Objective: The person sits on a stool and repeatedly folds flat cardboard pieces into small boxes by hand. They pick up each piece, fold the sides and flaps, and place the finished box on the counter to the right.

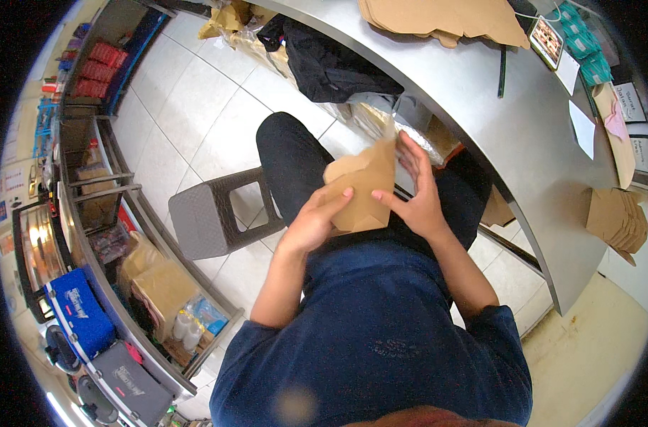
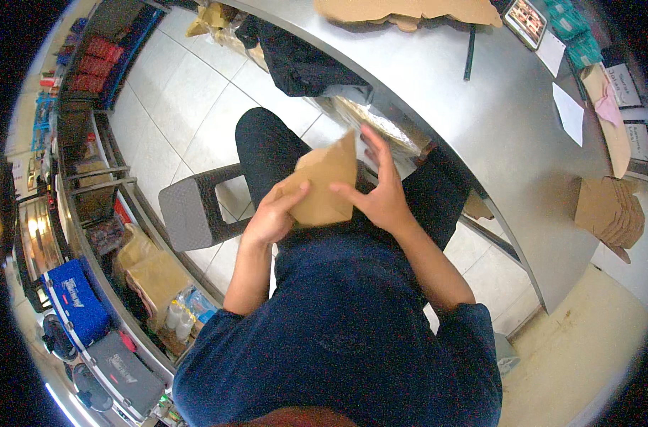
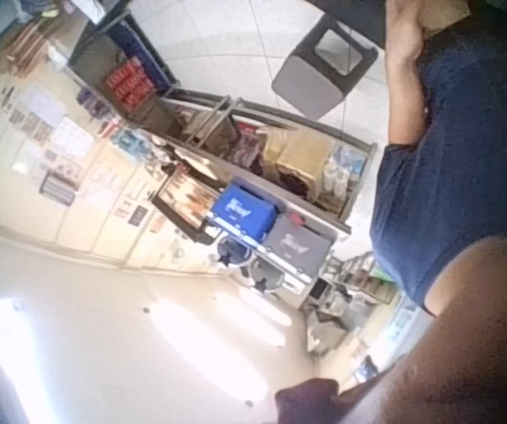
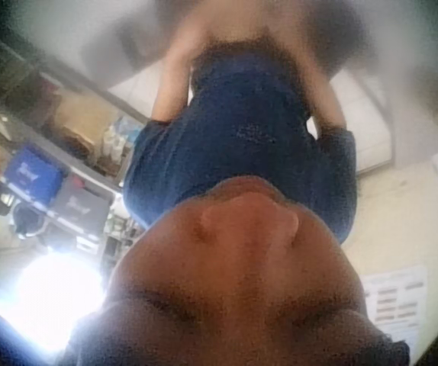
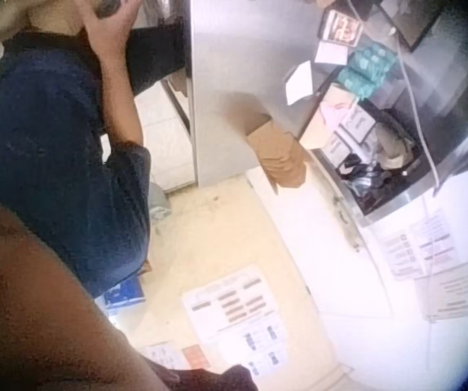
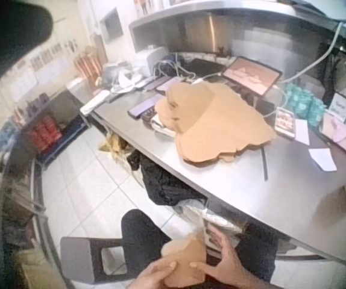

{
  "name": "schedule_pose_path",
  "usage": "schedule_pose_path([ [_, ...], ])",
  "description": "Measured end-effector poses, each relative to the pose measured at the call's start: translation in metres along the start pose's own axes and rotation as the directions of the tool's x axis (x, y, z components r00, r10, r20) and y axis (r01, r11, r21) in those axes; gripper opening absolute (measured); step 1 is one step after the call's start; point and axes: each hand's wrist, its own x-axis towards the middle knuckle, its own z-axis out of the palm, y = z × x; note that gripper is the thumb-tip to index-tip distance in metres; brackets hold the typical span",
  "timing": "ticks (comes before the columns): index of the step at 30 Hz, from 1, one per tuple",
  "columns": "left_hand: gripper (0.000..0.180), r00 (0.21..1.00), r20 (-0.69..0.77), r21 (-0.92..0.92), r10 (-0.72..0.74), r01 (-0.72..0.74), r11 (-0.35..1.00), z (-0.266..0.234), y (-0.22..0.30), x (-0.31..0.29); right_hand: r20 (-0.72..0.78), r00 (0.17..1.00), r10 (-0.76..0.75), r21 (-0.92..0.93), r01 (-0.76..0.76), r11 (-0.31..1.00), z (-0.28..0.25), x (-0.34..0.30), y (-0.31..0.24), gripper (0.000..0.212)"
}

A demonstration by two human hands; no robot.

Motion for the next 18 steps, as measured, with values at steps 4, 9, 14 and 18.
schedule_pose_path([
  [4, 0.044, 0.999, -0.032, -0.040, 0.000, -0.002, 0.999, 0.016, -0.001, 0.002, 0.027, 0.998, 0.065, 0.157, -0.069, 0.985, -0.003, 0.007, -0.009, 0.031],
  [9, 0.039, 0.994, -0.106, -0.160, -0.018, 0.000, 0.987, 0.022, -0.001, 0.002, 0.013, 0.981, -0.194, -0.100, 0.194, 0.976, 0.002, -0.004, 0.002, 0.016],
  [14, 0.034, 0.995, -0.092, 0.028, 0.044, -0.041, 0.999, 0.017, -0.009, 0.001, 0.192, 0.958, -0.214, -0.169, 0.247, 0.954, -0.010, -0.007, -0.010, 0.021],
  [18, 0.034, 0.997, -0.080, -0.025, 0.023, -0.025, 0.999, 0.016, -0.015, 0.003, 0.187, 0.977, -0.099, -0.198, 0.136, 0.971, -0.012, -0.007, -0.022, 0.024],
])
